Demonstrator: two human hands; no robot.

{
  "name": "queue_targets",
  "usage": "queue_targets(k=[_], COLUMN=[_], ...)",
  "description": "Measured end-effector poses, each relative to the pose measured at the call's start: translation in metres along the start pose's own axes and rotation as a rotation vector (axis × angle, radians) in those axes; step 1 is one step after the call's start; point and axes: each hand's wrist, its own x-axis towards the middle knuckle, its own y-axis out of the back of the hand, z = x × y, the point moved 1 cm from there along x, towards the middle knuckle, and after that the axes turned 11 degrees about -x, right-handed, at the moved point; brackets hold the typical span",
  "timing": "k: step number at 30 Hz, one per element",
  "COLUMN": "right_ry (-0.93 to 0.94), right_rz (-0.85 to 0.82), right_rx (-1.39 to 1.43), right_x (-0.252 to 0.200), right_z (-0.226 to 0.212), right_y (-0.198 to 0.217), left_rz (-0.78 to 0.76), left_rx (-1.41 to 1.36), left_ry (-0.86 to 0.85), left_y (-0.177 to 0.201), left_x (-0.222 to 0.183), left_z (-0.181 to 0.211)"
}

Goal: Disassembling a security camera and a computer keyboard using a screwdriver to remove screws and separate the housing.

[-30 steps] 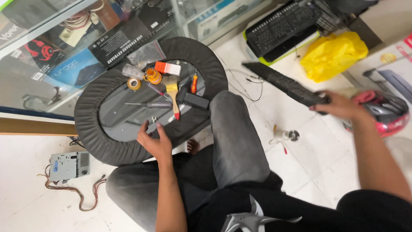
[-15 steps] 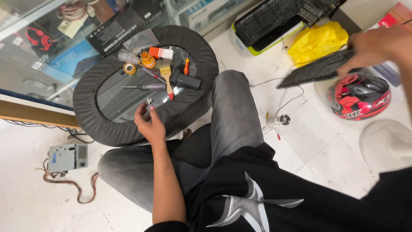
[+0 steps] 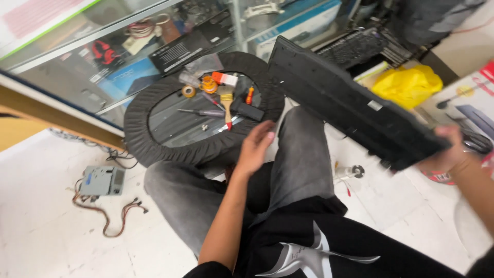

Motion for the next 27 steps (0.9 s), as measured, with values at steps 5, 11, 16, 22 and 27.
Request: queue_targets(k=[5,11,16,22,27], right_ry=[0.125,0.214,0.034,-0.03,0.207], right_rz=[-0.354,-0.727,-0.497,-0.343,-0.118], right_rx=[0.422,0.955,0.873,0.677,0.004], right_x=[0.078,0.109,0.198,0.251,0.23], right_z=[0.009,0.012,0.15,0.205,0.059], right_y=[-0.236,-0.407,-0.36,-0.344,-0.398], left_rz=[-0.085,0.196,0.3,0.361,0.391], left_rx=[-0.172,-0.419,-0.325,-0.226,-0.115], left_ry=[0.151,-0.001,-0.04,-0.074,-0.109], left_y=[-0.019,0.006,0.041,0.062,0.078], left_x=[-0.013,-0.007,-0.016,-0.03,-0.042], left_z=[-0.023,0.033,0.049,0.067,0.081])
